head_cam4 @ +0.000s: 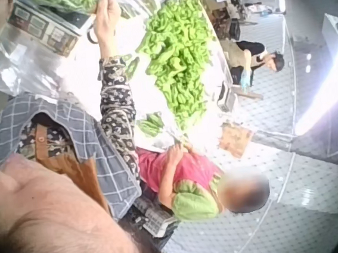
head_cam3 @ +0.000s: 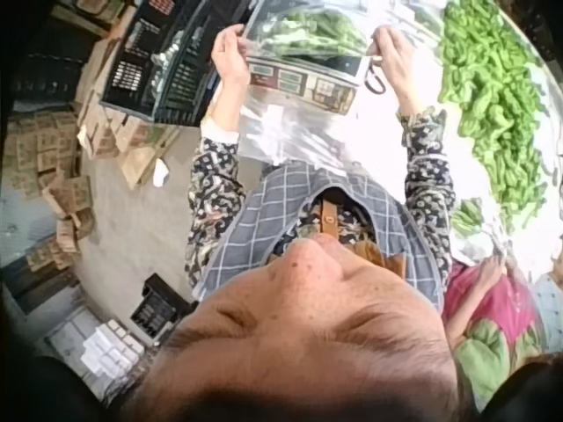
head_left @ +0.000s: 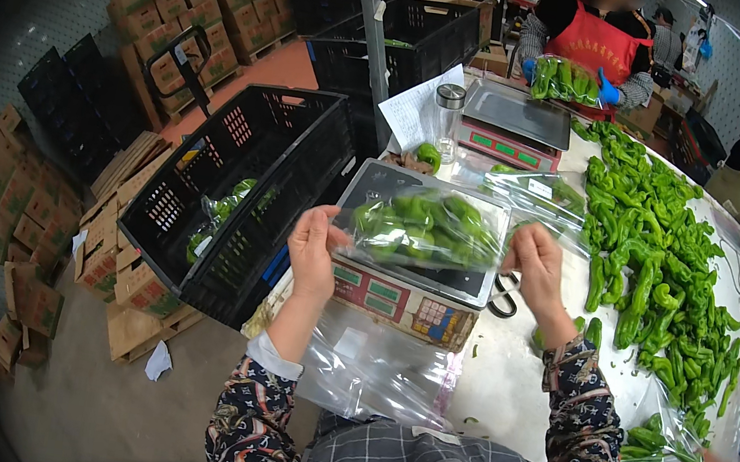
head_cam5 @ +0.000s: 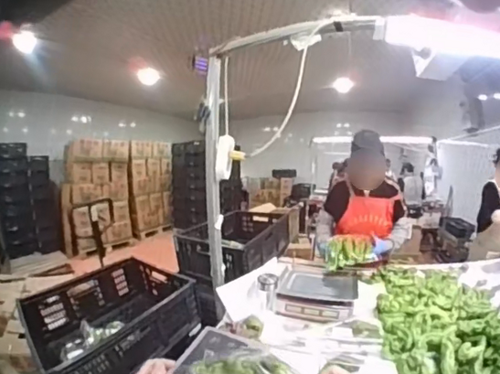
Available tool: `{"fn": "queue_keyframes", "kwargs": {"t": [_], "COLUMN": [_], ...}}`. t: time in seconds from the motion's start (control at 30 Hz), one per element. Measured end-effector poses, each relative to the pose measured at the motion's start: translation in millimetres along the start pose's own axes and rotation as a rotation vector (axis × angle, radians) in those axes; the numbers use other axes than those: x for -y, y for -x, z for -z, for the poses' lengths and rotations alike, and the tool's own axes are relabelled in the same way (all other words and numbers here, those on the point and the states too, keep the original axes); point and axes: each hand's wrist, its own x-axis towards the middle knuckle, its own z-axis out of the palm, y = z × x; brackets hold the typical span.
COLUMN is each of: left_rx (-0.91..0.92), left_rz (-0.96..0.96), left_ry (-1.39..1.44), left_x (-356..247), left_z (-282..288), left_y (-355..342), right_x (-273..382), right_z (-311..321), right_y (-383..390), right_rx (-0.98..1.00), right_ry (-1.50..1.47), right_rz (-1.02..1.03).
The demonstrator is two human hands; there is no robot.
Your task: The person packs green peppers into plastic bags, weighs them on a digital scale, and places the sealed bags into a black crate. They repeat this process while coworkers sort peppers at the same table.
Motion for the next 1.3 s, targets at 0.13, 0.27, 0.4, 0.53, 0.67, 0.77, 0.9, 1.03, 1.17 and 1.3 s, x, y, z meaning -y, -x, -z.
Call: {"fn": "queue_keyframes", "kwargs": {"t": [0.13, 0.27, 0.4, 0.53, 0.67, 0.77, 0.9, 1.03, 1.17, 1.3], "left_rx": [-0.136, -0.149, -0.158, -0.173, -0.137, -0.135, -0.160, -0.158, -0.178, -0.115], "left_rz": [0.178, 0.333, 0.395, 0.431, 0.426, 0.390, 0.397, 0.439, 0.449, 0.501], "left_ry": [0.032, -0.017, -0.116, -0.140, -0.183, -0.194, -0.118, -0.135, -0.128, 0.081], "left_x": [23, 48, 61, 62, 58, 61, 61, 59, 57, 50], "left_z": [2, 14, 15, 12, 13, 14, 13, 14, 13, 20], "left_y": [22, 49, 56, 52, 50, 50, 52, 54, 56, 64], "right_x": [-19, -44, -59, -72, -87, -80, -86, -78, -78, -98], "right_z": [-13, -6, -3, -2, -8, -16, -12, -14, -14, -2], "right_y": [13, 33, 45, 41, 38, 41, 43, 44, 46, 45], "right_rx": [-0.056, -0.061, -0.036, 0.002, 0.030, -0.010, -0.084, -0.108, -0.152, -0.317], "right_ry": [-0.248, -0.206, -0.130, -0.011, 0.237, 0.363, 0.242, 0.224, 0.270, 0.064], "right_rz": [-0.353, -0.546, -0.580, -0.513, -0.380, -0.353, -0.323, -0.332, -0.291, -0.258]}}
